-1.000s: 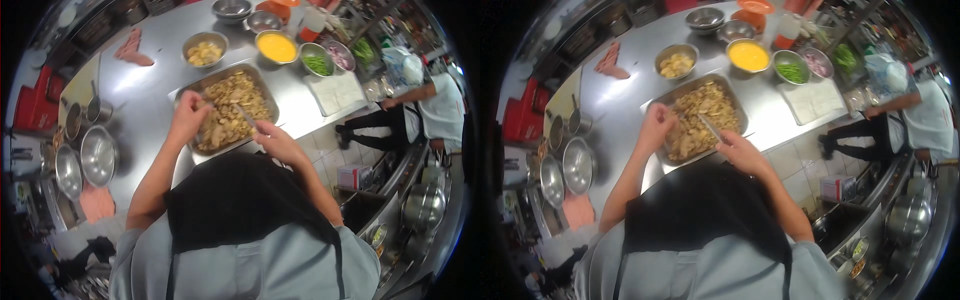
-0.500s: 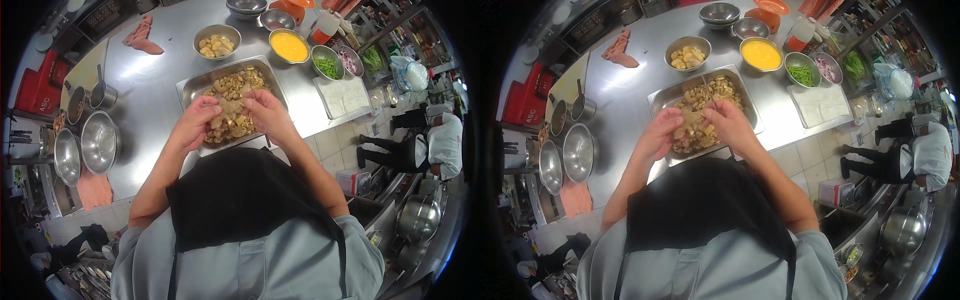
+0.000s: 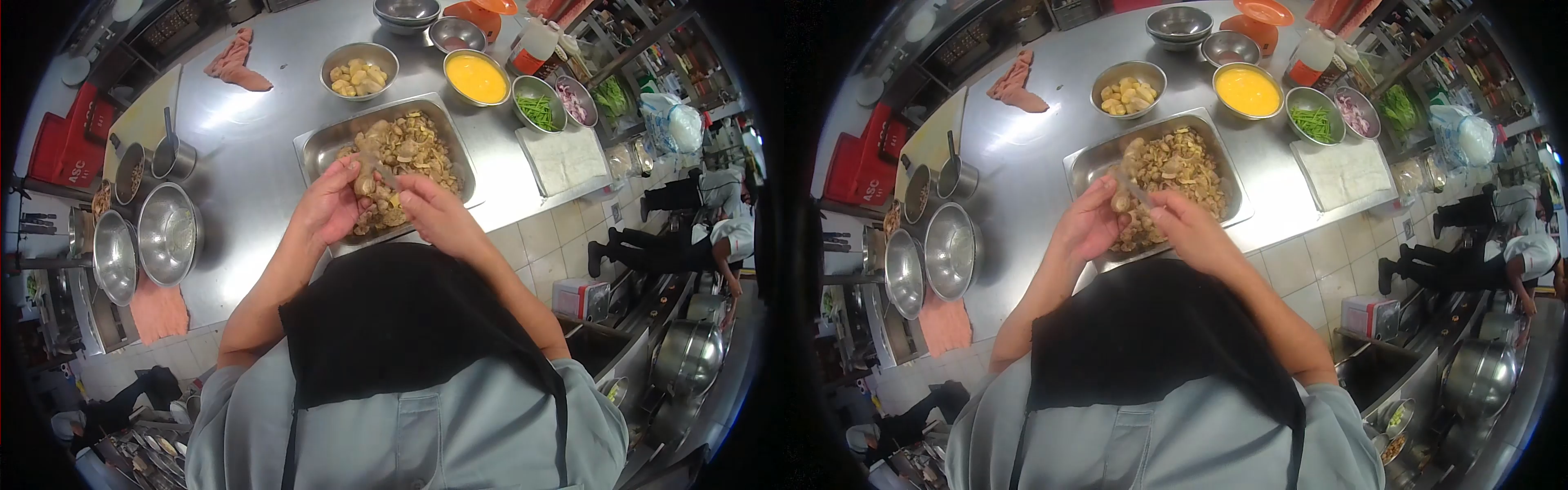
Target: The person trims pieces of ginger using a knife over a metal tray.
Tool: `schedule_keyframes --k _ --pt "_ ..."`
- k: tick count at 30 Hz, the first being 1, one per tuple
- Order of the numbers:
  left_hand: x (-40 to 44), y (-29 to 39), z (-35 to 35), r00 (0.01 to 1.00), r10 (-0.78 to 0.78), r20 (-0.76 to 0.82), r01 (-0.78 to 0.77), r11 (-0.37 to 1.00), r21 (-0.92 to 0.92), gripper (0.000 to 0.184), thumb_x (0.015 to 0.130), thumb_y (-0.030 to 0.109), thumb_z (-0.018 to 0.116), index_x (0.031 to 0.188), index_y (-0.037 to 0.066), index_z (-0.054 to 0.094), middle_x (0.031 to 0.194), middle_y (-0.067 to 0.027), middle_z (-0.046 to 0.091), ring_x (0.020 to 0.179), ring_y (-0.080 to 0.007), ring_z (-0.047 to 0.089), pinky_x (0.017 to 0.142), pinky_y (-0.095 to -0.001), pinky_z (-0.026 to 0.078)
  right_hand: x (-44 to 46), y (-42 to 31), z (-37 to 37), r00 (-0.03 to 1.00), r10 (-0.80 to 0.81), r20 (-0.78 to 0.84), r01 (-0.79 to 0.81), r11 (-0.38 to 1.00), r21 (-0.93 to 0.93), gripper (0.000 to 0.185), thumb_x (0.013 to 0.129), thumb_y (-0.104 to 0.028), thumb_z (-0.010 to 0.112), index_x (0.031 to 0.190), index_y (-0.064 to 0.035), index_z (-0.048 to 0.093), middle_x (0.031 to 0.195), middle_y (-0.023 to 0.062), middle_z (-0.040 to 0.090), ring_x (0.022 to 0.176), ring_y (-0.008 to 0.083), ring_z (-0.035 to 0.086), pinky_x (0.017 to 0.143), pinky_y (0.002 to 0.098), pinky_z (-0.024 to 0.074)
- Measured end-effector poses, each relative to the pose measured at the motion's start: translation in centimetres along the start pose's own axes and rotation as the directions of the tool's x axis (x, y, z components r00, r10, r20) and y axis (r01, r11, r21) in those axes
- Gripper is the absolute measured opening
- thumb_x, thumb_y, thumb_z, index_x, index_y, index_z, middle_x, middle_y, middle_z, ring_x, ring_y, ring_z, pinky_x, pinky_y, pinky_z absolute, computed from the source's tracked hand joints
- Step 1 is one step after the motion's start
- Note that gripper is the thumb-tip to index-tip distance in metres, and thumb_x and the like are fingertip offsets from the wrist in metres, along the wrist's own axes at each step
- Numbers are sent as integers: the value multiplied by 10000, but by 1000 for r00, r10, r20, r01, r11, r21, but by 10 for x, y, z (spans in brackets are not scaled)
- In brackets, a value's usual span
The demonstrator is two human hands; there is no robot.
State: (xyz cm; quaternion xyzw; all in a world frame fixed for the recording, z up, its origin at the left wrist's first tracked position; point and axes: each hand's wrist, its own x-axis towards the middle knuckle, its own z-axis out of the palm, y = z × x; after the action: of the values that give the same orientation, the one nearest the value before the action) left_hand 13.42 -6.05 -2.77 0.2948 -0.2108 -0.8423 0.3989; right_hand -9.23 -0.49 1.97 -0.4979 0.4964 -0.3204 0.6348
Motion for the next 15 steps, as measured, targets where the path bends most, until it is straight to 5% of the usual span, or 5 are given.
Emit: schedule_keyframes --k 3,6,9,15 --pt "1 -5 3 998 65 14 -65 998 -26 406 1060 186 566 1449 135 465 1208 -44 676 1073 -153 639 857 -321 514 -5 -3 4 998 -54 35 56 996 -67 402 1063 -220 576 1431 -65 528 907 8 594 801 95 546 714 279 470" --pt "-5 -9 16 992 121 -17 -121 992 -22 451 1050 131 550 1474 121 394 1228 -62 668 1091 -167 636 871 -330 511 -4 -1 5 996 -88 27 89 994 -55 467 1076 -247 577 1498 -89 454 851 -28 541 702 50 467 602 227 389" --pt "-6 -13 14 987 161 4 -161 987 7 485 1051 161 586 1489 140 377 1288 -72 637 1142 -191 634 906 -357 528 -7 -6 7 996 -86 34 88 993 -83 493 1071 -260 587 1506 -82 440 859 -12 563 732 61 491 626 239 413" --pt "-9 -19 23 975 220 -27 -218 974 56 490 1042 171 626 1471 129 393 1326 -82 616 1174 -214 628 940 -395 534 -11 -14 11 994 -103 48 106 992 -64 501 1057 -195 585 1508 -54 416 1123 112 706 954 132 629 802 300 503"
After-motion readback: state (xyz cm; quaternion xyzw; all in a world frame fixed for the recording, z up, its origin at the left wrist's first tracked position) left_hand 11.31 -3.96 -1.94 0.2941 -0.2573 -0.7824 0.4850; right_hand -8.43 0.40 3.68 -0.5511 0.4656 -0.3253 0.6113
